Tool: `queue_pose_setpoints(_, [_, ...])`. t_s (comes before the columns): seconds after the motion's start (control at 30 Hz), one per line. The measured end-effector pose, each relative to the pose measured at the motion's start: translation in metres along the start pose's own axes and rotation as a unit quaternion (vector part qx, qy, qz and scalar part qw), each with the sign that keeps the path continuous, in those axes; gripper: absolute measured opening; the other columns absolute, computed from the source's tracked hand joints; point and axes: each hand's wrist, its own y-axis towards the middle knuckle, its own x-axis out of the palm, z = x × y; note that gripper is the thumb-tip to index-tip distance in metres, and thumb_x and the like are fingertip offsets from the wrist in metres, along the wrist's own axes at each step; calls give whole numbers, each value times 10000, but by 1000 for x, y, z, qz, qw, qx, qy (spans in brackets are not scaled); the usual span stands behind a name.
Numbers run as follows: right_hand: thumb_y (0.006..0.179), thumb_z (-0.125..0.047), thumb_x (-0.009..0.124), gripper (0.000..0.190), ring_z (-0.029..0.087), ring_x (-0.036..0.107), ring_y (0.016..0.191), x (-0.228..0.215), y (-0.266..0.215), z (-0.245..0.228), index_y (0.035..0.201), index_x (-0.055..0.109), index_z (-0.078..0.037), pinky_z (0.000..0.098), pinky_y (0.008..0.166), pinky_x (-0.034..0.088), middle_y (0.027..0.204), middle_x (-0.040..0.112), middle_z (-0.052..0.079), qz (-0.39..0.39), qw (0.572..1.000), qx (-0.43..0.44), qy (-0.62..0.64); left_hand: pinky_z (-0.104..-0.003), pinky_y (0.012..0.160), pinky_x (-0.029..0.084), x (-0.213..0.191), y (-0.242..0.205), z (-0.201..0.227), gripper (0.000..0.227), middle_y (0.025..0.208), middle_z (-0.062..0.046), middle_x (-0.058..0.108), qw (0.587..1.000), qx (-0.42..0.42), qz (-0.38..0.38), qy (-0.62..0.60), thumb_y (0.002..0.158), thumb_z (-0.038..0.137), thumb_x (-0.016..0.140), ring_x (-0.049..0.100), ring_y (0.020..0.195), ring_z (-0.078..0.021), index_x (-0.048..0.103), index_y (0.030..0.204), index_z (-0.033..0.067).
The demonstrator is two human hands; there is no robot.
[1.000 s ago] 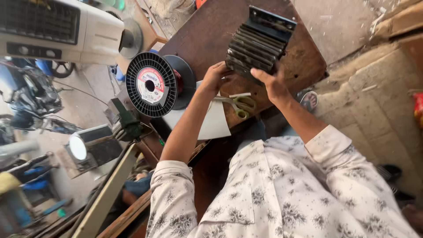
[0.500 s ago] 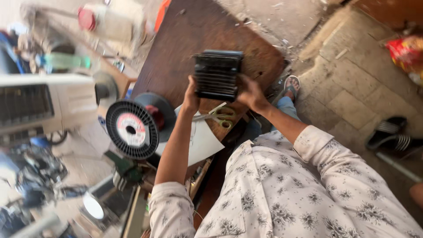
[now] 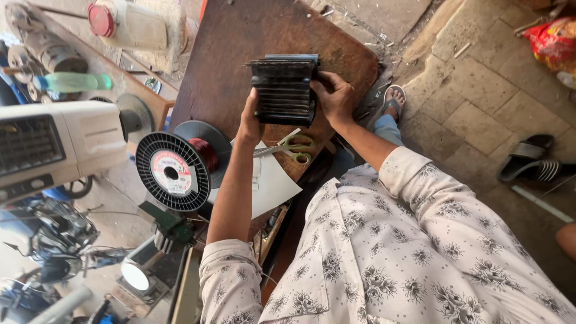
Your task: The person cuts strips of white insulating material using scissors and inserts them into the slots of a black metal electrical component. The person repeats this process multiple times, handling the component and the material strips.
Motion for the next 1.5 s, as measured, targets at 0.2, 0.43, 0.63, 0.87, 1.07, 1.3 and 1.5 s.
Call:
queue_pose_setpoints(0.2, [884,-4,699,178,171,764,879,15,8,34,1042,777,23,302,806,592,961,800,128,-6,997,-65,-46,-378,1198,314,10,4,5,699,1515,-60,518,997,-9,-22,-75,989,535,589,478,1369,-229,528,1490,52])
queue_pose_setpoints(0.43, [882,49,683,153,98,621,786,12,29,87,973,797,5,273,754,537,891,739,-5,-20,999,-39,-8,-458,1152,405,17,0,9,697,1413,-144,614,990,-57,-49,-122,949,512,649,562,1289,-293,581,1425,7])
queue_pose_setpoints(0.63, [936,37,653,236,136,634,833,-11,40,71,1155,741,38,265,746,525,1004,713,28,-90,986,29,134,-323,1174,316,29,-24,9,704,1568,-17,463,983,146,75,-80,1036,550,561,449,1410,-128,416,1574,119])
queue_pose_setpoints(0.87, [1086,-15,674,226,105,660,884,-71,-61,33,1305,649,38,250,727,570,1185,717,81,-46,996,-83,-1,-365,877,570,-48,-231,-122,307,1162,-124,691,749,232,538,309,949,190,728,670,1060,-262,685,1211,36])
queue_pose_setpoints(1.07, [1040,-1,659,243,109,671,885,-22,-115,12,1281,630,19,249,732,581,1160,697,73,-157,983,-93,-21,-431,861,521,-74,-255,-137,593,1119,-145,621,734,58,568,367,797,441,862,617,1045,-331,660,1126,-9])
queue_pose_setpoints(1.3, [1080,-8,649,179,120,663,908,3,-147,-20,1254,629,29,255,788,575,1151,679,78,-262,950,-161,-58,-429,884,519,-104,-236,-129,386,1171,-90,617,728,190,485,446,864,84,710,610,1082,-299,721,1239,174])
queue_pose_setpoints(1.5, [1038,-4,653,133,122,671,891,3,-168,-29,1163,677,33,244,770,572,1180,669,78,-283,939,-168,-99,-418,893,469,-133,-245,-117,373,1147,-73,587,697,229,381,563,846,44,706,589,1097,-284,729,1189,189])
